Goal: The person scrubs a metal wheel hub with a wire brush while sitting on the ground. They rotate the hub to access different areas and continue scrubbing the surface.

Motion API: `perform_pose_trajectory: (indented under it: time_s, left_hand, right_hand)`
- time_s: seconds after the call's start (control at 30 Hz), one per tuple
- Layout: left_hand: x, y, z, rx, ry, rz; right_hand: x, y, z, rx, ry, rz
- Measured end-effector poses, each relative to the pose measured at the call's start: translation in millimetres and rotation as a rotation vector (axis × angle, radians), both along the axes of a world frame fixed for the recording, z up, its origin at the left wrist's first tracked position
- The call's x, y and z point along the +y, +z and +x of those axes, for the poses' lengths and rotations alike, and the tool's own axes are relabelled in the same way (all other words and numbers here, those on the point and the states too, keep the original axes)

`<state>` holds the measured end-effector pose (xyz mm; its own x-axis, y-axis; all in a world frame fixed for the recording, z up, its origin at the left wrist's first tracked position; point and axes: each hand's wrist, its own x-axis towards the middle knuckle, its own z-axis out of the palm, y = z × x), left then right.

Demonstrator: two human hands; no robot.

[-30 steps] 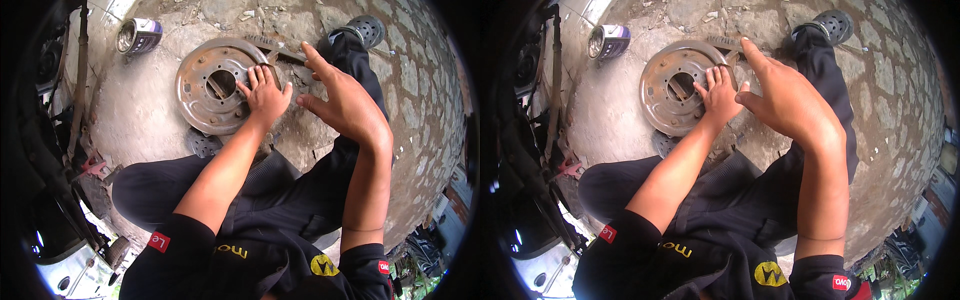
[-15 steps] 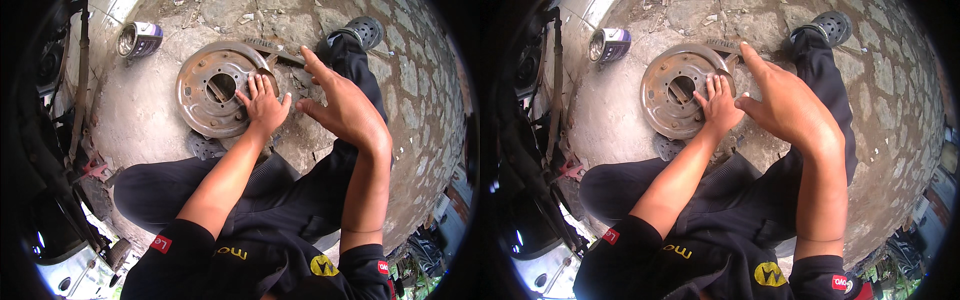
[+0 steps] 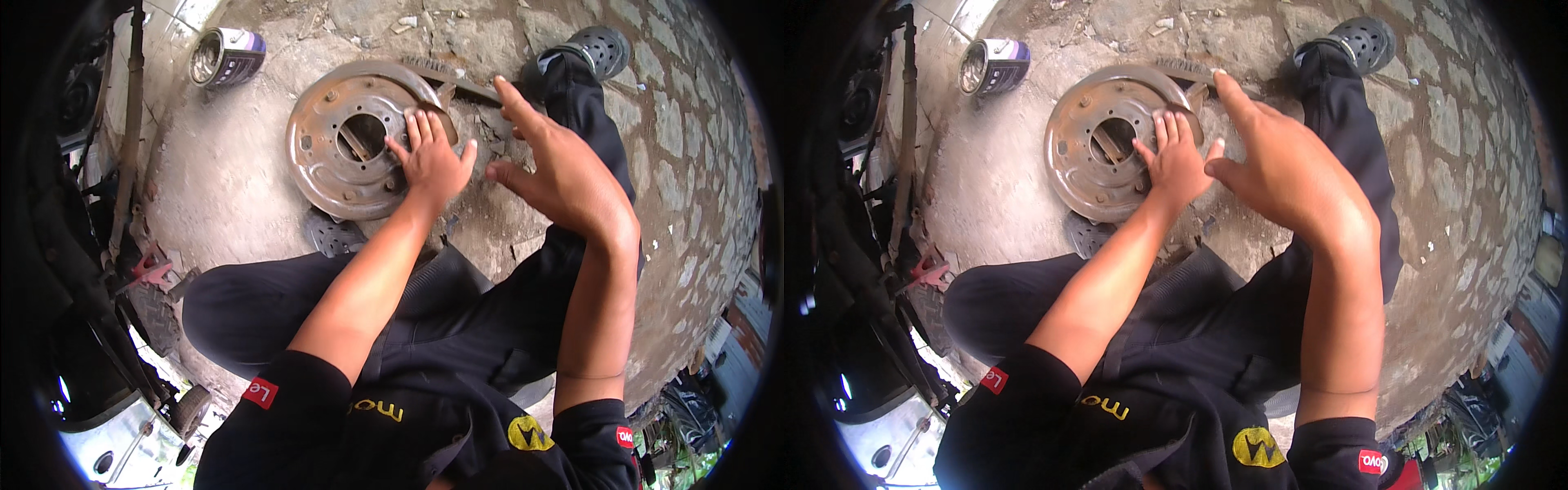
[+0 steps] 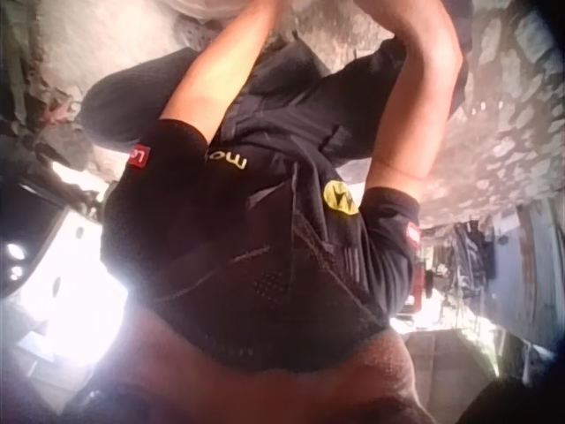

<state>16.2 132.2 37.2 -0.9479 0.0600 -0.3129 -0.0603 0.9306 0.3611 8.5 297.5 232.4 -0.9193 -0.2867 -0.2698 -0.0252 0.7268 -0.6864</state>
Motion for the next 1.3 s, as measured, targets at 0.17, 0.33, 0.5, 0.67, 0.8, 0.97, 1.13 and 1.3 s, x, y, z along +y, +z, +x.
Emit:
perform_pose_trajectory:
  time_s: [0.17,0.33,0.5,0.67,0.8,0.97,1.13,1.3]
  left_hand:
    - [1.9,2.1,-9.4,0.002,0.006,-0.04]
    - [-1.8,3.5,0.4,-0.027,-0.014,-0.015]
    - [2.1,1.5,-12.4,-0.027,-0.004,-0.061]
    - [-3.5,4.6,1.9,-0.062,-0.033,-0.027]
    - [2.0,2.6,-18.3,-0.034,-0.054,-0.111]
    - [-14.4,-10.0,-9.3,0.059,-0.094,-0.153]
    - [-18.0,-3.4,24.8,0.172,-0.241,-0.094]
    - [-8.0,28.0,16.4,0.019,-0.218,-0.043]
  right_hand:
    - [-1.6,1.3,-5.1,0.066,0.025,-0.008]
    - [0.3,-1.8,-2.5,0.034,0.008,-0.016]
    - [-0.4,-0.7,-5.0,0.084,0.034,-0.005]
    - [-0.6,0.9,-2.5,0.043,0.01,-0.015]
    - [-1.9,1.1,-5.1,0.056,0.028,0.006]
    - [-1.1,-1.0,-2.6,0.074,0.042,-0.001]
    - [1.5,0.5,-0.7,0.087,0.036,-0.007]
    - [6.2,3.2,1.7,0.097,0.036,-0.032]
